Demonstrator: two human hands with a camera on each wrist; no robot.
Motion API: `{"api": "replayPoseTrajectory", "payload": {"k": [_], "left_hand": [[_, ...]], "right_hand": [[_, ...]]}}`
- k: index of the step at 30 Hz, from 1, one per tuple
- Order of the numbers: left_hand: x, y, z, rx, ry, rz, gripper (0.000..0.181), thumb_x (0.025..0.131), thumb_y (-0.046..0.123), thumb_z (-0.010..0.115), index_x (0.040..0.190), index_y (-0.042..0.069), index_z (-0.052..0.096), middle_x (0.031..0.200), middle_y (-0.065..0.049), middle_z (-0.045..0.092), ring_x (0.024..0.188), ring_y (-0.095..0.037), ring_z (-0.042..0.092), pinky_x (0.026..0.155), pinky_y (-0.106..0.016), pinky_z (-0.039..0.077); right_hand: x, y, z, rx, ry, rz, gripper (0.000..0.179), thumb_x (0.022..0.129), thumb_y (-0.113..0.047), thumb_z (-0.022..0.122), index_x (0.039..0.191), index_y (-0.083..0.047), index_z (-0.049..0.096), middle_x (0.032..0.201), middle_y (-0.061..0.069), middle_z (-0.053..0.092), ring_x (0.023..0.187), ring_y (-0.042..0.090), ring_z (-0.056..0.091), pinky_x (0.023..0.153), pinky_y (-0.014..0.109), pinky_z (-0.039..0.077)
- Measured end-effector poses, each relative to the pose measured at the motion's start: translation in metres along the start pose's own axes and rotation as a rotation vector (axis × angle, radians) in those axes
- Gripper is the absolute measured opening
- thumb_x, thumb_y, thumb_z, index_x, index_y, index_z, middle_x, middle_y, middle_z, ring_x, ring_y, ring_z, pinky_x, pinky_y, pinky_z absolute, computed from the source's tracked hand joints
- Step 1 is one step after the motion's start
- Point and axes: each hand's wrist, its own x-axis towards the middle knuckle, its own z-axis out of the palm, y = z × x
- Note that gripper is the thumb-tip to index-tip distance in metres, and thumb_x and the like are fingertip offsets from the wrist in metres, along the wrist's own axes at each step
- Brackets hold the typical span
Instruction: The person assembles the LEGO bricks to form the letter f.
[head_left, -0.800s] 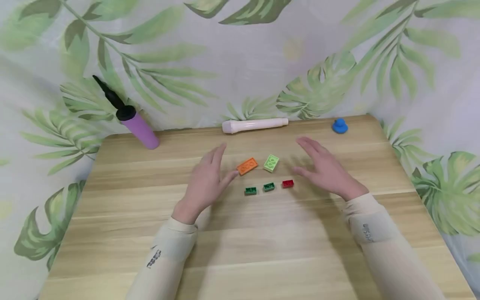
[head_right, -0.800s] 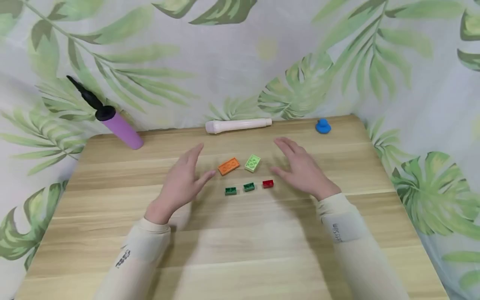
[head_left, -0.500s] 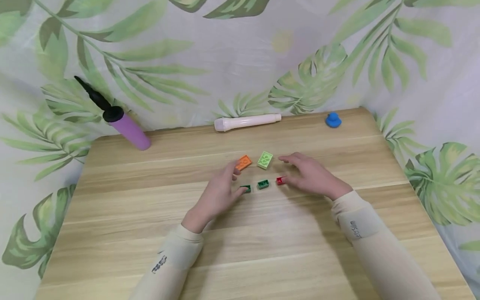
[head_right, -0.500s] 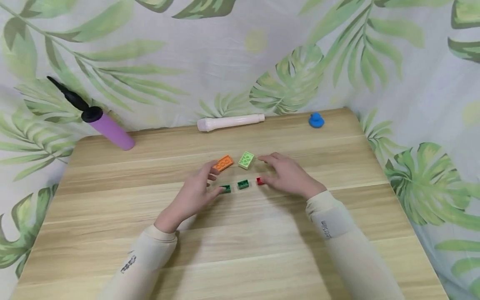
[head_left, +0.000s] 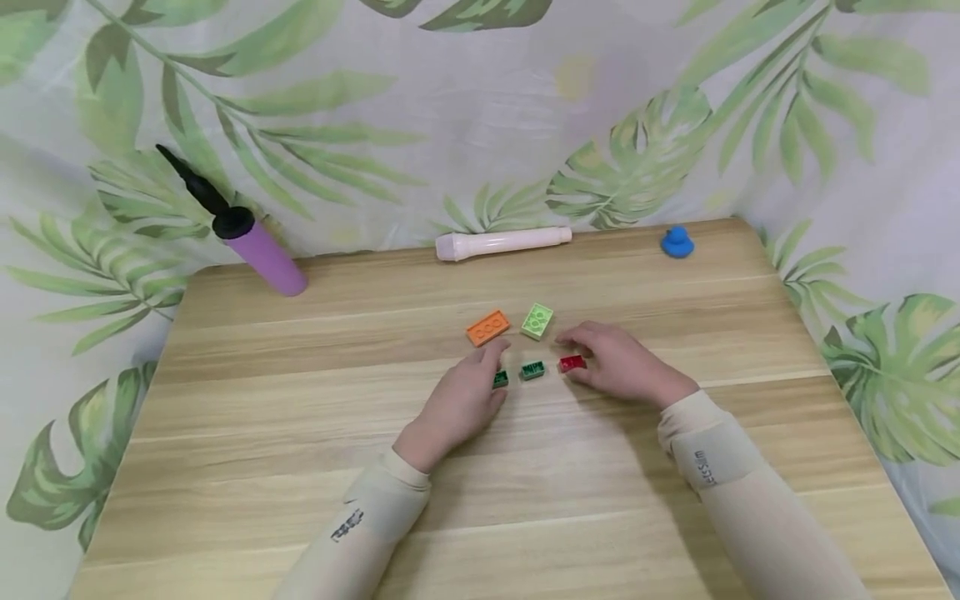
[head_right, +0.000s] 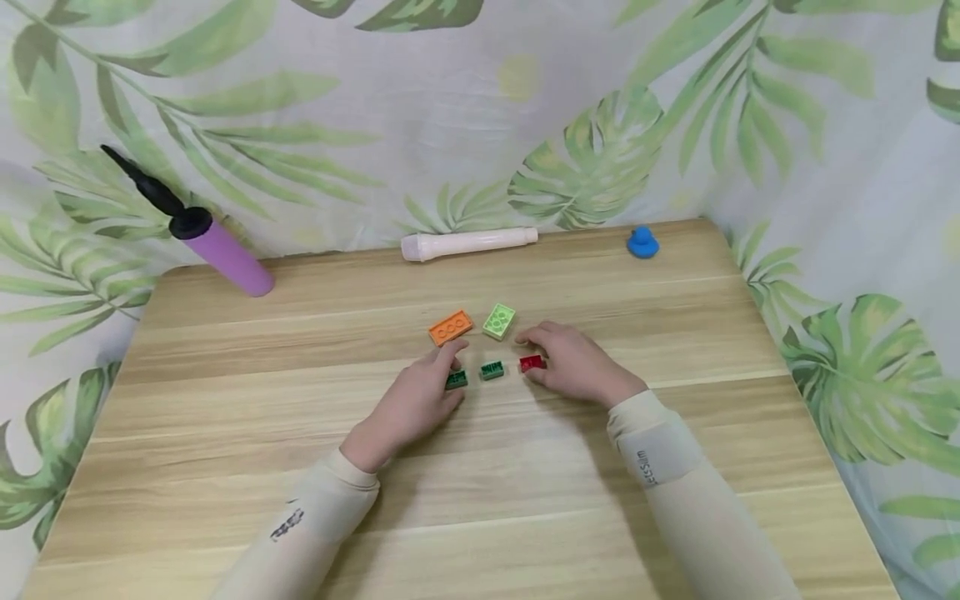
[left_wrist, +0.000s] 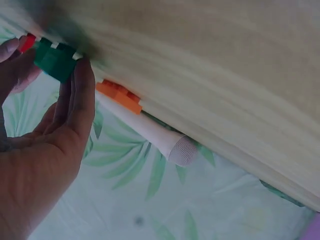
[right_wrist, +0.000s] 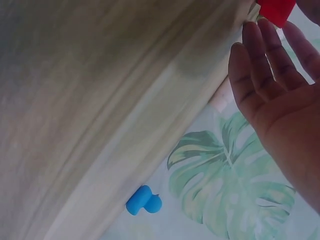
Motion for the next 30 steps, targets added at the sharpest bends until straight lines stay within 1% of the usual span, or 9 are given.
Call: {"api": "replayPoseTrajectory", "payload": {"k": [2, 4, 8, 10, 13, 16, 21, 26, 30], "left_hand": [[-0.001, 0.001, 0.002, 0.032, 0.017, 0.012, 0.068, 0.097, 0.009, 0.076, 0.156, 0.007, 0.042, 0.131, -0.018, 0.069, 0.111, -0.031, 0.072, 0.091, -0.046, 0.060], [-0.003, 0.002, 0.003, 0.049, 0.024, 0.010, 0.066, 0.097, 0.008, 0.075, 0.155, 0.007, 0.044, 0.133, -0.019, 0.068, 0.113, -0.031, 0.071, 0.092, -0.046, 0.060], [-0.005, 0.003, 0.003, 0.078, 0.002, 0.004, 0.057, 0.098, 0.004, 0.072, 0.151, 0.008, 0.051, 0.132, -0.017, 0.068, 0.116, -0.031, 0.070, 0.095, -0.046, 0.059], [-0.006, 0.003, 0.002, 0.082, -0.008, 0.007, 0.052, 0.098, 0.003, 0.070, 0.148, 0.011, 0.056, 0.127, -0.014, 0.070, 0.111, -0.029, 0.070, 0.092, -0.045, 0.059], [-0.008, 0.002, 0.001, 0.054, 0.000, 0.008, 0.043, 0.099, 0.003, 0.070, 0.140, 0.014, 0.065, 0.117, -0.011, 0.069, 0.096, -0.024, 0.069, 0.084, -0.042, 0.060], [-0.011, 0.001, -0.002, 0.013, 0.034, 0.001, 0.033, 0.100, 0.004, 0.070, 0.131, 0.015, 0.072, 0.111, -0.010, 0.067, 0.086, -0.021, 0.065, 0.077, -0.038, 0.058], [-0.016, -0.003, -0.007, -0.037, 0.084, -0.029, 0.025, 0.100, 0.005, 0.071, 0.125, 0.010, 0.073, 0.113, -0.011, 0.064, 0.088, -0.020, 0.065, 0.077, -0.036, 0.059], [-0.018, -0.006, -0.008, -0.065, 0.107, -0.051, 0.025, 0.096, 0.003, 0.075, 0.119, 0.010, 0.070, 0.112, -0.009, 0.063, 0.090, -0.021, 0.064, 0.080, -0.038, 0.060], [-0.018, -0.009, -0.008, -0.079, 0.120, -0.053, 0.020, 0.094, 0.002, 0.077, 0.109, 0.011, 0.069, 0.105, -0.007, 0.064, 0.088, -0.020, 0.062, 0.079, -0.038, 0.059]], "right_hand": [[-0.001, -0.001, 0.000, -0.003, 0.000, -0.007, 0.048, 0.095, -0.021, 0.082, 0.139, -0.008, 0.067, 0.130, 0.009, 0.071, 0.111, 0.025, 0.067, 0.102, 0.050, 0.054], [-0.001, -0.001, 0.000, -0.011, 0.002, -0.018, 0.045, 0.096, -0.020, 0.080, 0.137, -0.007, 0.068, 0.129, 0.010, 0.072, 0.113, 0.026, 0.068, 0.103, 0.051, 0.054], [-0.001, -0.002, 0.000, -0.028, 0.008, -0.041, 0.039, 0.096, -0.017, 0.079, 0.132, -0.006, 0.071, 0.126, 0.010, 0.074, 0.115, 0.027, 0.069, 0.104, 0.052, 0.053], [-0.002, -0.002, 0.001, -0.030, 0.011, -0.049, 0.037, 0.096, -0.015, 0.079, 0.131, -0.006, 0.072, 0.124, 0.009, 0.076, 0.115, 0.028, 0.069, 0.105, 0.052, 0.053], [-0.003, -0.003, 0.002, -0.027, 0.017, -0.055, 0.035, 0.097, -0.013, 0.077, 0.132, -0.009, 0.072, 0.125, 0.010, 0.075, 0.119, 0.030, 0.070, 0.106, 0.053, 0.052], [-0.004, -0.003, 0.003, -0.034, 0.025, -0.056, 0.035, 0.100, -0.011, 0.073, 0.136, -0.013, 0.071, 0.125, 0.009, 0.074, 0.117, 0.029, 0.069, 0.103, 0.052, 0.054], [-0.008, -0.004, 0.004, -0.041, 0.045, -0.069, 0.031, 0.102, -0.007, 0.068, 0.133, -0.014, 0.072, 0.114, 0.008, 0.069, 0.104, 0.025, 0.068, 0.094, 0.048, 0.057], [-0.011, -0.005, 0.003, -0.030, 0.066, -0.061, 0.025, 0.102, -0.007, 0.069, 0.126, -0.011, 0.073, 0.113, 0.008, 0.069, 0.105, 0.027, 0.068, 0.095, 0.049, 0.057], [-0.009, -0.006, 0.004, -0.027, 0.072, -0.042, 0.019, 0.100, -0.008, 0.071, 0.119, -0.011, 0.072, 0.110, 0.007, 0.070, 0.103, 0.026, 0.068, 0.094, 0.049, 0.057]]}}
